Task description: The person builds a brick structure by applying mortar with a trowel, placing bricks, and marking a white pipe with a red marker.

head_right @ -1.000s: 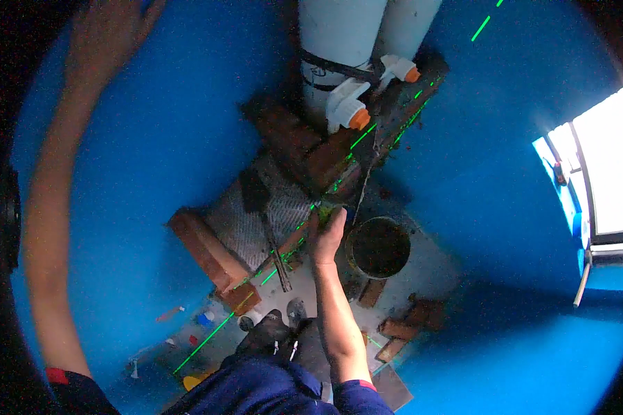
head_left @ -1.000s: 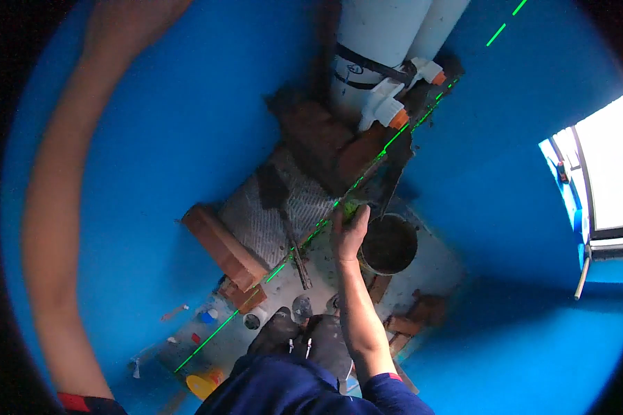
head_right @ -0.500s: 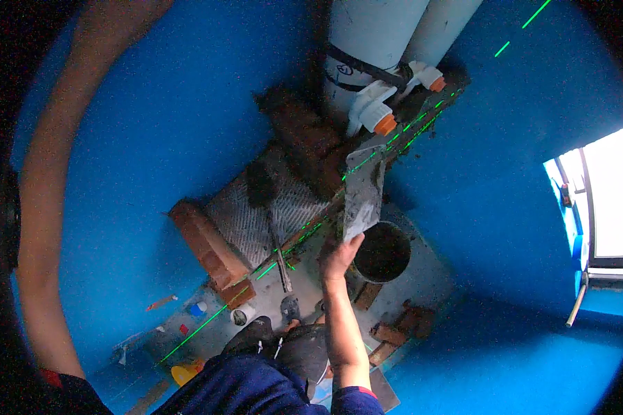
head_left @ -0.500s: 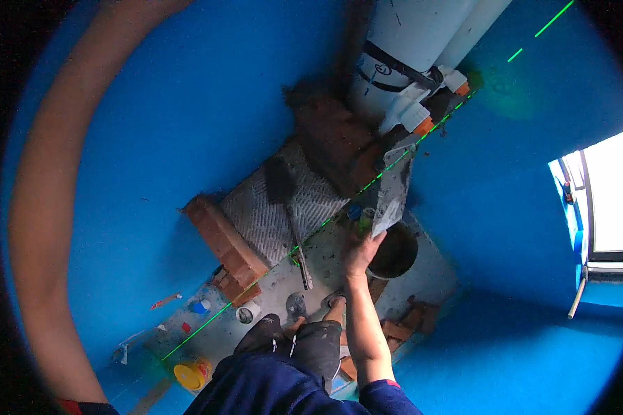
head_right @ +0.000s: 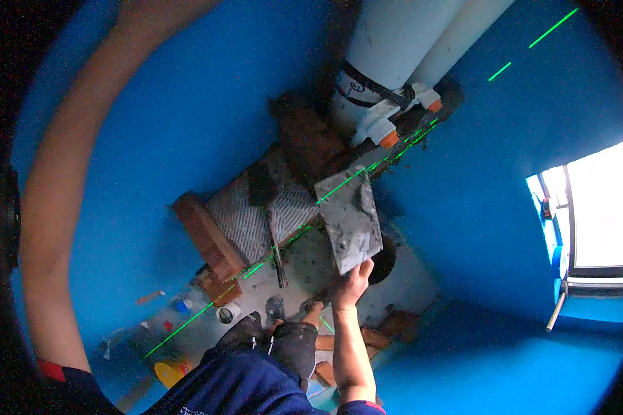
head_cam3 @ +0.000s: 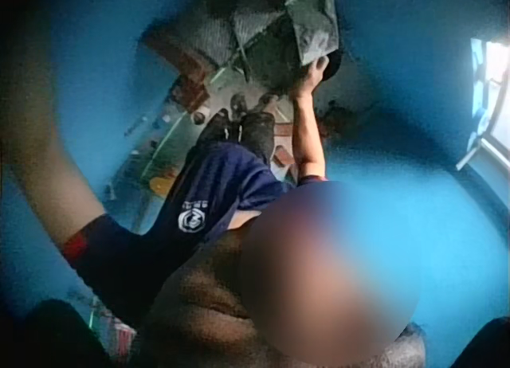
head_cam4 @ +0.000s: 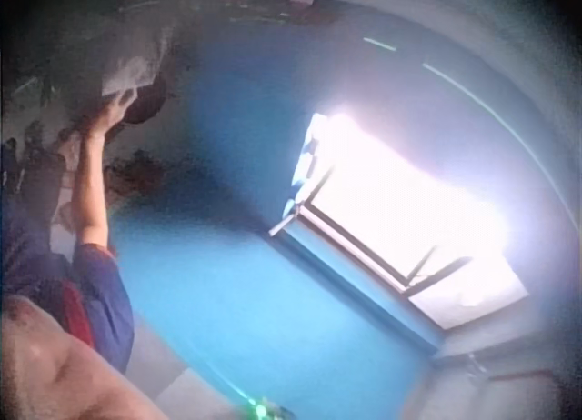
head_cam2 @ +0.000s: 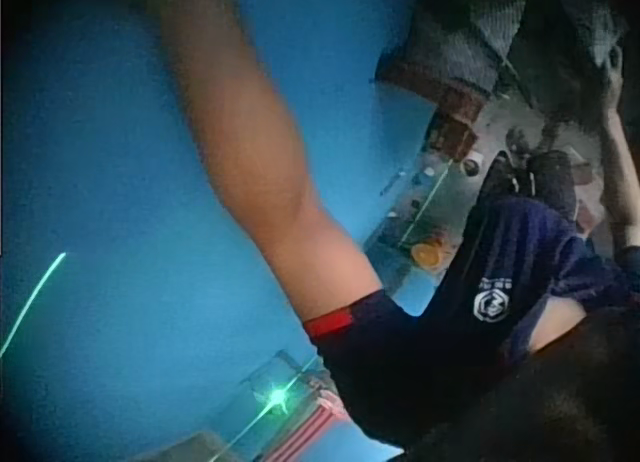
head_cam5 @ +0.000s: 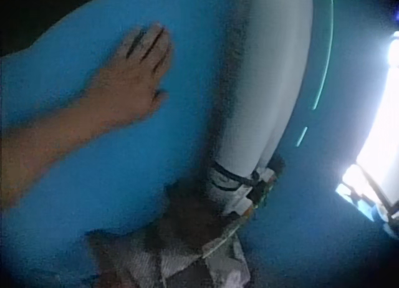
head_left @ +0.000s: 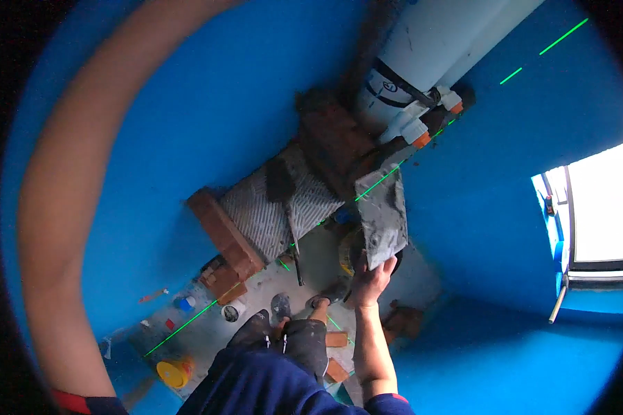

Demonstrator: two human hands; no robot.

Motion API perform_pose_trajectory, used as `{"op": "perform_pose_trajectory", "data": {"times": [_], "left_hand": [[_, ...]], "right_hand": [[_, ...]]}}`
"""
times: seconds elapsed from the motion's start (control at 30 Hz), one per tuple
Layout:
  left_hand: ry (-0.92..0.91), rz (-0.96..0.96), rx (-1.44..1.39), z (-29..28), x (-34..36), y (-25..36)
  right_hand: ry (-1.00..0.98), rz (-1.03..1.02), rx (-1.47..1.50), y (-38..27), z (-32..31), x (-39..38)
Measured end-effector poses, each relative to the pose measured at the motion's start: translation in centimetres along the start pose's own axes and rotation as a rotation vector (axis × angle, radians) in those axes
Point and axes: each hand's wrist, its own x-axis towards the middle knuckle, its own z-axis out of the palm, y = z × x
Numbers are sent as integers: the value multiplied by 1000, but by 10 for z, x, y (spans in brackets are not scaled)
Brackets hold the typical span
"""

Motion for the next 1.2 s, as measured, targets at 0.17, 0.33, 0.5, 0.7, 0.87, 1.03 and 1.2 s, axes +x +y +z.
{"op": "perform_pose_trajectory", "data": {"times": [0.17, 0.33, 0.5, 0.7, 0.87, 1.03, 1.2], "left_hand": [[-81, -40, -176, -17, 2, 2], [74, -11, -20, 5, -3, 1], [54, -41, -10, 2, 1, 3], [-26, -24, -94, -16, -2, 2], [-87, 5, -134, -16, 3, -2], [-123, -21, -143, -22, 2, 2], [-192, -18, -295, -28, 8, -6]], "right_hand": [[-83, 24, -187, -23, -22, 22], [-204, 104, -286, -45, -56, 10], [-217, -59, -252, -54, -80, 13], [-167, -98, -429, -71, -61, 70], [-160, -86, -586, -67, -30, 73], [-166, -94, -511, -60, -33, 37], [-310, -43, -228, -35, -65, -17]]}}
